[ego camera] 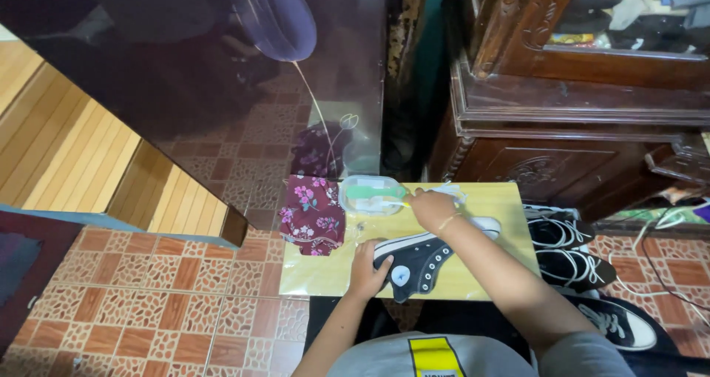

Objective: Applying a substance to a black sneaker using a small applicator tool on a workspace.

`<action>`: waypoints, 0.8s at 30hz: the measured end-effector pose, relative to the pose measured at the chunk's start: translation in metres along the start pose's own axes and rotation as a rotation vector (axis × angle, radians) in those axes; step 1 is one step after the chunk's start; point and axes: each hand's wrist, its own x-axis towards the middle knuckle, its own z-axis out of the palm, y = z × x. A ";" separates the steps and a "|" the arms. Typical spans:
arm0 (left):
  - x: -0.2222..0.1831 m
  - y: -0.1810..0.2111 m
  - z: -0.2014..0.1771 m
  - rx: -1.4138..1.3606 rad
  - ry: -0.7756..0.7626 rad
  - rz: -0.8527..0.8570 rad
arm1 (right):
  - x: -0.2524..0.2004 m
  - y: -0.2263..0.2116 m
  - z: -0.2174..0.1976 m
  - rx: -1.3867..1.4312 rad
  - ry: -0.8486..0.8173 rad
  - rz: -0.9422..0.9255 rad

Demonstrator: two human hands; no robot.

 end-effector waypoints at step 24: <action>0.006 -0.024 0.009 -0.009 0.057 0.020 | -0.231 -0.008 0.029 0.364 0.118 0.134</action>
